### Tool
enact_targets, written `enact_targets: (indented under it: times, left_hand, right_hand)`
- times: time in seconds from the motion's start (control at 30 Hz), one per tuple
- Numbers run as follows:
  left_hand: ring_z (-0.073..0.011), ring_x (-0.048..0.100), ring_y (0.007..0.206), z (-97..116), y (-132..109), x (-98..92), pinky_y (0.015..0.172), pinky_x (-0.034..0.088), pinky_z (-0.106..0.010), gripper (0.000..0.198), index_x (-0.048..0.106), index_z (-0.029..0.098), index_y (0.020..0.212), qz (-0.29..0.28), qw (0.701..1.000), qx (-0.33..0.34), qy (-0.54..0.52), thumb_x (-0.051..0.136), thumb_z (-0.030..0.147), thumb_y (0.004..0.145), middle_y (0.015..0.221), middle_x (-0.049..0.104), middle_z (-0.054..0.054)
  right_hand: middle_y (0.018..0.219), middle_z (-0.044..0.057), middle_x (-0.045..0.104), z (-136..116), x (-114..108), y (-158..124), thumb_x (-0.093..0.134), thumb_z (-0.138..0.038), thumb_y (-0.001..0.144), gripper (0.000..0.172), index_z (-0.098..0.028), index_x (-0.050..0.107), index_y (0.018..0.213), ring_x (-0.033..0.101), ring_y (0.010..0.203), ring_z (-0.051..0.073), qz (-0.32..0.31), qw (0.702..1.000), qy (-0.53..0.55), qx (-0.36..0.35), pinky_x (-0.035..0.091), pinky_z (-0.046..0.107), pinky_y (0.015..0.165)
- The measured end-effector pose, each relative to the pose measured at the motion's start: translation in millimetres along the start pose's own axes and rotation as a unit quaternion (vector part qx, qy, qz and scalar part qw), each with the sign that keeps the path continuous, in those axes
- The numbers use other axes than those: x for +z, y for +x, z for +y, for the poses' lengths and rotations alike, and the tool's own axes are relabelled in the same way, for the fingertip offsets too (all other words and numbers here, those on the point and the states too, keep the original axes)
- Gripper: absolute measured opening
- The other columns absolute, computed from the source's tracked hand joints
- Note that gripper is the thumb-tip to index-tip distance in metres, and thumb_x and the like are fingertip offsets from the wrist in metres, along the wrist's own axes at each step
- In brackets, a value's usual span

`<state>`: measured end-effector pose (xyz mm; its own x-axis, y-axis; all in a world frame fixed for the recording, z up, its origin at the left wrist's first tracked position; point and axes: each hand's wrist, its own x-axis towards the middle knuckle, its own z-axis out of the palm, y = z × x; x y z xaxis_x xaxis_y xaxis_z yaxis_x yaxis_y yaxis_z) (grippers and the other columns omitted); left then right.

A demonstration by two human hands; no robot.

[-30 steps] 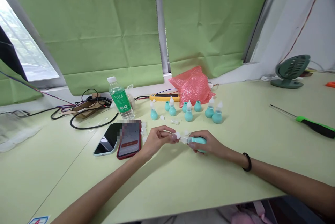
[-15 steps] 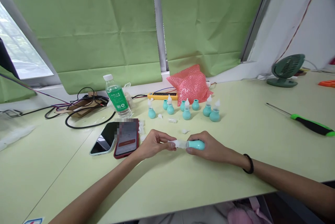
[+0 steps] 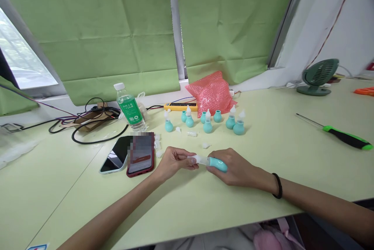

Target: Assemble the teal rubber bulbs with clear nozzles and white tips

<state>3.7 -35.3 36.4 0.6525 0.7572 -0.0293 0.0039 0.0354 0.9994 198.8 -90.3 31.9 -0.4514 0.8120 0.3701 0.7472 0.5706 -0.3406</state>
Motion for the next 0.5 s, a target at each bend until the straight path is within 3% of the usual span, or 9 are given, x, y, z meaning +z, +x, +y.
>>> enact_targets:
  times: [0.17, 0.33, 0.5]
  left_hand:
    - [-0.0209, 0.062, 0.066, 3, -3, 2.8, 0.069, 0.051, -0.036, 0.033, 0.063, 0.005, 0.084, -0.020, 1.000, 0.000, 0.007, 0.066, 0.028, 0.060, 0.070, 0.066, -0.011]
    - [-0.0204, 0.062, 0.069, 14, -8, 6.9, 0.068, 0.051, -0.030, 0.030, 0.064, 0.008, 0.086, 0.009, 0.998, 0.021, 0.059, 0.066, 0.024, 0.060, 0.074, 0.067, -0.009]
    - [-0.0179, 0.060, 0.059, 23, -14, 7.6, 0.050, 0.048, -0.023, 0.028, 0.065, 0.008, 0.084, 0.019, 0.983, 0.029, 0.182, 0.062, 0.027, 0.063, 0.075, 0.066, -0.007]
  right_hand:
    - [0.060, 0.002, 0.056, -1, -4, 0, 0.045, -0.025, 0.076, 0.013, -0.015, 0.053, 0.072, 0.048, 0.053, 0.011, -0.021, 0.999, 0.035, -0.019, 0.033, 0.022, 0.052]
    - [0.060, 0.002, 0.055, -5, -8, 0, 0.045, -0.027, 0.077, 0.015, -0.015, 0.053, 0.076, 0.045, 0.052, 0.010, -0.005, 0.997, 0.071, -0.029, 0.033, 0.021, 0.050]
    - [0.060, 0.001, 0.054, -6, -5, -1, 0.045, -0.027, 0.077, 0.015, -0.015, 0.053, 0.076, 0.046, 0.052, 0.010, -0.003, 0.996, 0.081, -0.042, 0.033, 0.021, 0.050]
